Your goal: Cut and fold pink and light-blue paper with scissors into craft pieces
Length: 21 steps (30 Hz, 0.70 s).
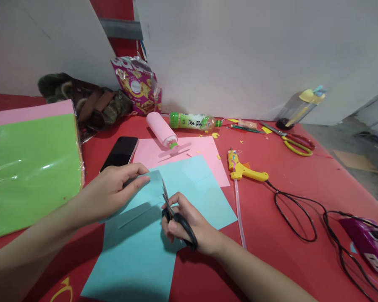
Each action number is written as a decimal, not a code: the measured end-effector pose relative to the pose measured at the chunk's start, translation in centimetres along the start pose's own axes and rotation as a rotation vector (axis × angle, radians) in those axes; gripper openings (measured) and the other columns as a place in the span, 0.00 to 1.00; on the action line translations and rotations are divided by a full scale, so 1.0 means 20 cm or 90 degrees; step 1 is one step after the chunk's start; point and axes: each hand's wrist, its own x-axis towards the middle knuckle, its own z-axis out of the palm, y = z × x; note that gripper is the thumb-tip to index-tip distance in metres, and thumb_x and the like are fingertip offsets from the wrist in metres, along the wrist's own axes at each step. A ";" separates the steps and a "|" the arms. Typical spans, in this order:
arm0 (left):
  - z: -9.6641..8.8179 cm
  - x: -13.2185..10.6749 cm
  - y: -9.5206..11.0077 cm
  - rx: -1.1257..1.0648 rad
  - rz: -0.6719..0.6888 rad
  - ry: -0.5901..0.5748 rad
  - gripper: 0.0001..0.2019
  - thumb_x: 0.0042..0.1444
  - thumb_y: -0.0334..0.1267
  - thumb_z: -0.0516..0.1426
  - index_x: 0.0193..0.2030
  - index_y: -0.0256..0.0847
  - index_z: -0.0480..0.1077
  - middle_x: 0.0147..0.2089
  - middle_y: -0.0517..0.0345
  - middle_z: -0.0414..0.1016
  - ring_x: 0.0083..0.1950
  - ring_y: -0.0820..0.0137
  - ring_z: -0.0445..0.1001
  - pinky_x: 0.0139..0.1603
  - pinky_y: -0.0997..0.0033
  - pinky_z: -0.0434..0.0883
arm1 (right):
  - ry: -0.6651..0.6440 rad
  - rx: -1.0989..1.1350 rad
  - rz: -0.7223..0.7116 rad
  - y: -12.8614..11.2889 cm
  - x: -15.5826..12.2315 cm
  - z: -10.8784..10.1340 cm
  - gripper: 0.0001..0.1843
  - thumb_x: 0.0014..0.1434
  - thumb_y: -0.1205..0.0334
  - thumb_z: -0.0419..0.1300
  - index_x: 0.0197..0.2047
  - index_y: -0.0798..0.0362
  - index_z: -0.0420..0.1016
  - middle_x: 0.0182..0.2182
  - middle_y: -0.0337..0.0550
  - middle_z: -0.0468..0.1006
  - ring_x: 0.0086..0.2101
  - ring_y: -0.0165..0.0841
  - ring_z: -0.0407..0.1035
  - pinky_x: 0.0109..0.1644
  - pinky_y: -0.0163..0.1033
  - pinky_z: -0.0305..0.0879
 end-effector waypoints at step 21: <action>0.00 -0.01 0.00 -0.031 -0.013 -0.004 0.12 0.55 0.40 0.46 0.29 0.37 0.64 0.21 0.65 0.62 0.22 0.76 0.59 0.25 0.77 0.56 | 0.003 0.003 -0.025 0.01 0.00 0.00 0.21 0.52 0.44 0.55 0.37 0.50 0.53 0.22 0.32 0.61 0.21 0.22 0.53 0.25 0.31 0.51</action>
